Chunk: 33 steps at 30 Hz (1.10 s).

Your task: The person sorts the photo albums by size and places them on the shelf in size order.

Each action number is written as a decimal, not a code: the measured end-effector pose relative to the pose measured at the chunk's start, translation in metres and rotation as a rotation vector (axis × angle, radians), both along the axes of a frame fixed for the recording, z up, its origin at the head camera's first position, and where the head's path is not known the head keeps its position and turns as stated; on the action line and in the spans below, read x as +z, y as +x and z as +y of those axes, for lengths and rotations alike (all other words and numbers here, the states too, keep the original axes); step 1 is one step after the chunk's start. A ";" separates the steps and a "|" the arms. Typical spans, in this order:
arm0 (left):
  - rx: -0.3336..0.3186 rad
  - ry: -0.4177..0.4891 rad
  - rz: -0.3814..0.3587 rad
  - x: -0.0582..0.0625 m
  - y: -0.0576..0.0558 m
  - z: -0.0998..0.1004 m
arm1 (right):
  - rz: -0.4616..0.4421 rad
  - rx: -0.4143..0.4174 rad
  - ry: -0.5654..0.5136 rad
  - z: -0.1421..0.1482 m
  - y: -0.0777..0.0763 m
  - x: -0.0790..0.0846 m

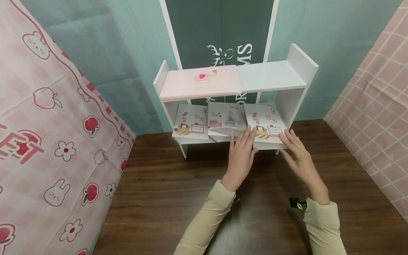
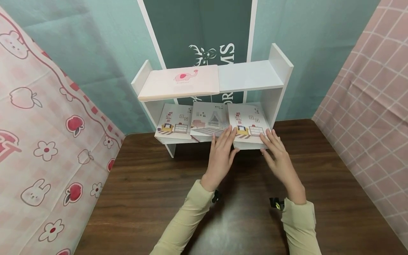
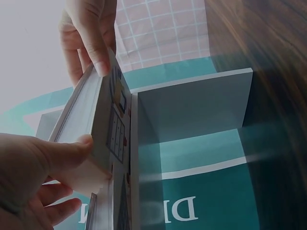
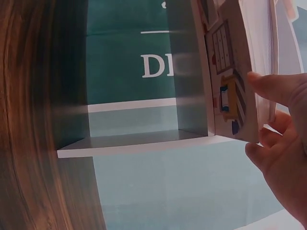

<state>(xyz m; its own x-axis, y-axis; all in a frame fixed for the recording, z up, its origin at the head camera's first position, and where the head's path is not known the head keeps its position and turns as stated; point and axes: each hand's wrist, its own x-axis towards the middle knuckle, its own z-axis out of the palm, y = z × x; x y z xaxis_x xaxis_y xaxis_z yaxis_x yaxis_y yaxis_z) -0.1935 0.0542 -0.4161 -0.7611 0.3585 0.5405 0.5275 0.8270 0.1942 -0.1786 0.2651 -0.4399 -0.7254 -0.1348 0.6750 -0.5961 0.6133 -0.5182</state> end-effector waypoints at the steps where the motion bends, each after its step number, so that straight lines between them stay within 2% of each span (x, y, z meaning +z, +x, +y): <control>1: 0.003 -0.001 -0.003 0.000 0.000 0.000 | 0.004 -0.001 0.002 0.000 -0.001 -0.001; 8: 0.018 -0.017 -0.016 0.002 -0.001 0.001 | 0.001 -0.015 0.013 -0.002 -0.003 -0.002; 15: 0.032 -0.017 -0.034 0.001 -0.004 0.002 | 0.045 -0.020 0.013 -0.005 -0.005 0.000; 24: 0.028 -0.016 -0.044 0.002 -0.009 0.002 | 0.007 -0.042 0.011 -0.004 -0.010 -0.003; 33: 0.037 -0.039 -0.020 0.004 -0.017 0.002 | -0.008 -0.057 0.010 -0.007 -0.015 -0.004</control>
